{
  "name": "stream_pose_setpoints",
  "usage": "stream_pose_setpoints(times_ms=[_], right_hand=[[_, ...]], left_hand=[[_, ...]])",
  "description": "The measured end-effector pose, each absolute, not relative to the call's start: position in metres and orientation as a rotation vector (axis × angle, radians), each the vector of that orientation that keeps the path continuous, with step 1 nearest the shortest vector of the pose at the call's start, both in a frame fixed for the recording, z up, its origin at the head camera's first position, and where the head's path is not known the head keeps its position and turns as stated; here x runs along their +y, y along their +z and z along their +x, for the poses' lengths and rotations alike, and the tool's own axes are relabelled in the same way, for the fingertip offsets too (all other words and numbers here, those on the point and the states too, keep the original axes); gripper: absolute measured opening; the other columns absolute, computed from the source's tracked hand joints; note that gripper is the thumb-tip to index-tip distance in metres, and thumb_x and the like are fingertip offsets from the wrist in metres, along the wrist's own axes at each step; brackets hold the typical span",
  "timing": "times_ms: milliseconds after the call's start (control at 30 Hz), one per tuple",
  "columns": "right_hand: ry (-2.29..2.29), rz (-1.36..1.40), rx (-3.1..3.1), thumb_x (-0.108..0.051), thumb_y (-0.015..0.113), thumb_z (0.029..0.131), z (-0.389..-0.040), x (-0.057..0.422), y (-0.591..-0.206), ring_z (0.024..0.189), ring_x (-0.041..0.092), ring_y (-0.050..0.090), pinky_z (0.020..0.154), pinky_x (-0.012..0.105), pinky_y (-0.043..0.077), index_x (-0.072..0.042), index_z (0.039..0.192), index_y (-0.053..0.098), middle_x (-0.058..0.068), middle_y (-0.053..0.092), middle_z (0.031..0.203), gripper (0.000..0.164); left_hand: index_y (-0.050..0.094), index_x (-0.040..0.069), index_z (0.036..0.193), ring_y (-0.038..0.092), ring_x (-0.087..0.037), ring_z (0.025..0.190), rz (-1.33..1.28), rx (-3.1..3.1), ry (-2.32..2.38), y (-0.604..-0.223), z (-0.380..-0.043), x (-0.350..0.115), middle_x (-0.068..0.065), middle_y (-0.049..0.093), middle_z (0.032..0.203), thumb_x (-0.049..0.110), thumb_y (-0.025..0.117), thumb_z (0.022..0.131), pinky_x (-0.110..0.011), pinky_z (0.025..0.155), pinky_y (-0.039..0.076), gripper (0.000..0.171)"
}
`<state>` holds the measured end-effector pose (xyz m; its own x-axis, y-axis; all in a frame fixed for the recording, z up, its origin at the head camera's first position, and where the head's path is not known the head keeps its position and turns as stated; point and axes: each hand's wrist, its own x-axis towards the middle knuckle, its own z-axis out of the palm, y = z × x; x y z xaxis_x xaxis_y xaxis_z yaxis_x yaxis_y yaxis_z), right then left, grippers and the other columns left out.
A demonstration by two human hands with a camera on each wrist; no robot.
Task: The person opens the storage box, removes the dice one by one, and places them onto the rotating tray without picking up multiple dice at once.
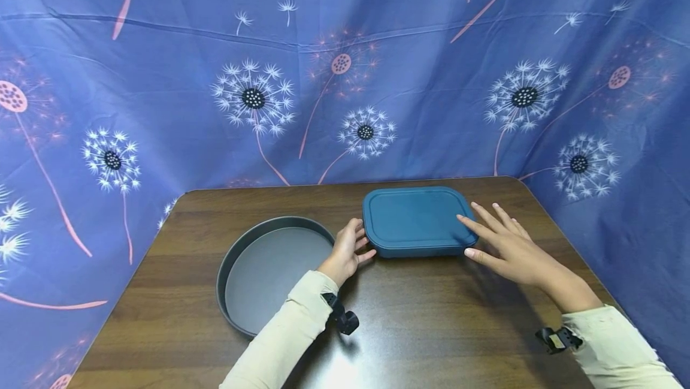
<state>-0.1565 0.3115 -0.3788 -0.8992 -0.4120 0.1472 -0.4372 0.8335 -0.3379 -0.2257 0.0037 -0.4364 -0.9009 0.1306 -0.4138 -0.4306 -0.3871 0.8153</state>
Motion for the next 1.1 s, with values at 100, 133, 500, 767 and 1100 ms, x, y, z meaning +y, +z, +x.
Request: stream_pose_setpoints(times_ms=[100, 133, 500, 767, 1100], right_hand=[[0.569, 0.7, -2.917, -0.035, 0.061, 0.094, -0.159, 0.31, -0.381, 0.144, 0.043, -0.003, 0.102, 0.073, 0.006, -0.024, 0.152, 0.029, 0.011, 0.01, 0.16, 0.067], [0.569, 0.708, -2.907, -0.035, 0.061, 0.094, -0.16, 0.309, -0.382, 0.144, 0.043, -0.001, 0.102, 0.073, 0.008, -0.023, 0.152, 0.03, 0.013, 0.012, 0.16, 0.067], [0.57, 0.768, -2.857, -0.036, 0.063, 0.092, -0.177, 0.273, -0.4, 0.141, 0.044, 0.019, 0.102, 0.068, 0.024, -0.021, 0.145, 0.043, 0.014, 0.029, 0.154, 0.058], [0.55, 0.803, -2.859, -0.037, 0.063, 0.092, -0.185, 0.249, -0.423, 0.137, 0.048, 0.025, 0.102, 0.066, 0.027, -0.02, 0.144, 0.046, 0.016, 0.034, 0.151, 0.057], [0.251, 0.845, -2.725, -0.034, 0.065, 0.091, -0.193, 0.234, -0.443, 0.123, 0.052, 0.044, 0.095, 0.065, 0.037, -0.017, 0.136, 0.055, 0.016, 0.051, 0.138, 0.049]], left_hand=[[0.045, -0.001, 0.136, 0.039, -0.033, 0.123, -0.41, 1.47, 2.346, -0.437, -0.226, 0.003, -0.021, 0.04, 0.141, 0.025, 0.043, 0.094, -0.051, 0.094, 0.046, 0.05], [0.046, -0.002, 0.136, 0.041, -0.031, 0.12, -0.408, 1.461, 2.349, -0.437, -0.226, 0.002, -0.02, 0.041, 0.14, 0.025, 0.043, 0.094, -0.05, 0.094, 0.046, 0.05], [0.047, -0.004, 0.13, 0.045, -0.022, 0.097, -0.394, 1.411, 2.389, -0.44, -0.227, 0.002, -0.017, 0.044, 0.127, 0.024, 0.045, 0.095, -0.049, 0.091, 0.049, 0.045], [0.047, -0.004, 0.131, 0.046, -0.02, 0.094, -0.396, 1.406, 2.389, -0.442, -0.228, 0.003, -0.017, 0.045, 0.125, 0.024, 0.045, 0.095, -0.05, 0.091, 0.049, 0.046], [0.048, -0.003, 0.131, 0.046, -0.02, 0.094, -0.415, 1.429, 2.388, -0.438, -0.228, 0.002, -0.014, 0.047, 0.122, 0.023, 0.043, 0.095, -0.049, 0.09, 0.05, 0.045]])
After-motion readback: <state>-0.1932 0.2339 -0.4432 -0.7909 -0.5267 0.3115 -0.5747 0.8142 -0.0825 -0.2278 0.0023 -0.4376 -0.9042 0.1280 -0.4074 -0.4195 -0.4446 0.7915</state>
